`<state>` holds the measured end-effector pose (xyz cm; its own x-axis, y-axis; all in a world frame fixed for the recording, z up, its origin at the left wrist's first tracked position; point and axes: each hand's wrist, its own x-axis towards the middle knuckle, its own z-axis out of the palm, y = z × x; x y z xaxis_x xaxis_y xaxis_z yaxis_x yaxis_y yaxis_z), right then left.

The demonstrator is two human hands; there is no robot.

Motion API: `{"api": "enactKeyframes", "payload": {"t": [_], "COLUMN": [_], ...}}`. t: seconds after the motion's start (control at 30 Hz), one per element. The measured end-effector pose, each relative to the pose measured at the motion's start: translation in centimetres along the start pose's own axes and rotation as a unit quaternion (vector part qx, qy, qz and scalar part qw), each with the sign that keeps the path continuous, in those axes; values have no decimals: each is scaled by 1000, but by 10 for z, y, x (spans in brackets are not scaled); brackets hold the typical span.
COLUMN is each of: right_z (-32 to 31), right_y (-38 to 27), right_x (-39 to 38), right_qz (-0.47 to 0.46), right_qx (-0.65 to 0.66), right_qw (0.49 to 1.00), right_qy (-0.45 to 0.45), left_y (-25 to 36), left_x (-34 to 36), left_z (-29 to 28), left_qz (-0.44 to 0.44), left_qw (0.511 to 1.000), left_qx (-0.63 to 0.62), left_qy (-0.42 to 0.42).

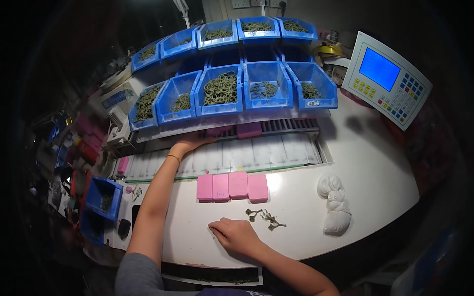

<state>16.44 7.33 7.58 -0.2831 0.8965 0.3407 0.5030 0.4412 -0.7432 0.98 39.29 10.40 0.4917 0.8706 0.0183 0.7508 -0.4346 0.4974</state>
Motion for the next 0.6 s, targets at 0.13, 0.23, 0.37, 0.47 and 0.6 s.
{"api": "enactKeyframes", "payload": {"t": [0.13, 0.23, 0.37, 0.47, 0.6], "right_z": [3, 3, 5, 6, 6], "right_y": [-2, -3, -1, -2, 8], "right_x": [5, 2, -1, -3, -2], "right_qz": [-15, -4, -11, -13, -22], "right_qx": [-3, 10, -12, -8, -6], "right_qw": [1000, 1000, 1000, 1000, 999], "right_qy": [-7, -14, -13, -6, 31], "left_y": [-16, -24, -41, -49, -8], "left_x": [20, 37, 47, 49, 39], "left_z": [18, 27, 40, 43, 38], "left_qz": [55, 66, 54, 64, 53], "left_qw": [990, 989, 986, 980, 992], "left_qx": [22, -64, -34, 30, 72], "left_qy": [124, 114, 156, 187, 89]}}
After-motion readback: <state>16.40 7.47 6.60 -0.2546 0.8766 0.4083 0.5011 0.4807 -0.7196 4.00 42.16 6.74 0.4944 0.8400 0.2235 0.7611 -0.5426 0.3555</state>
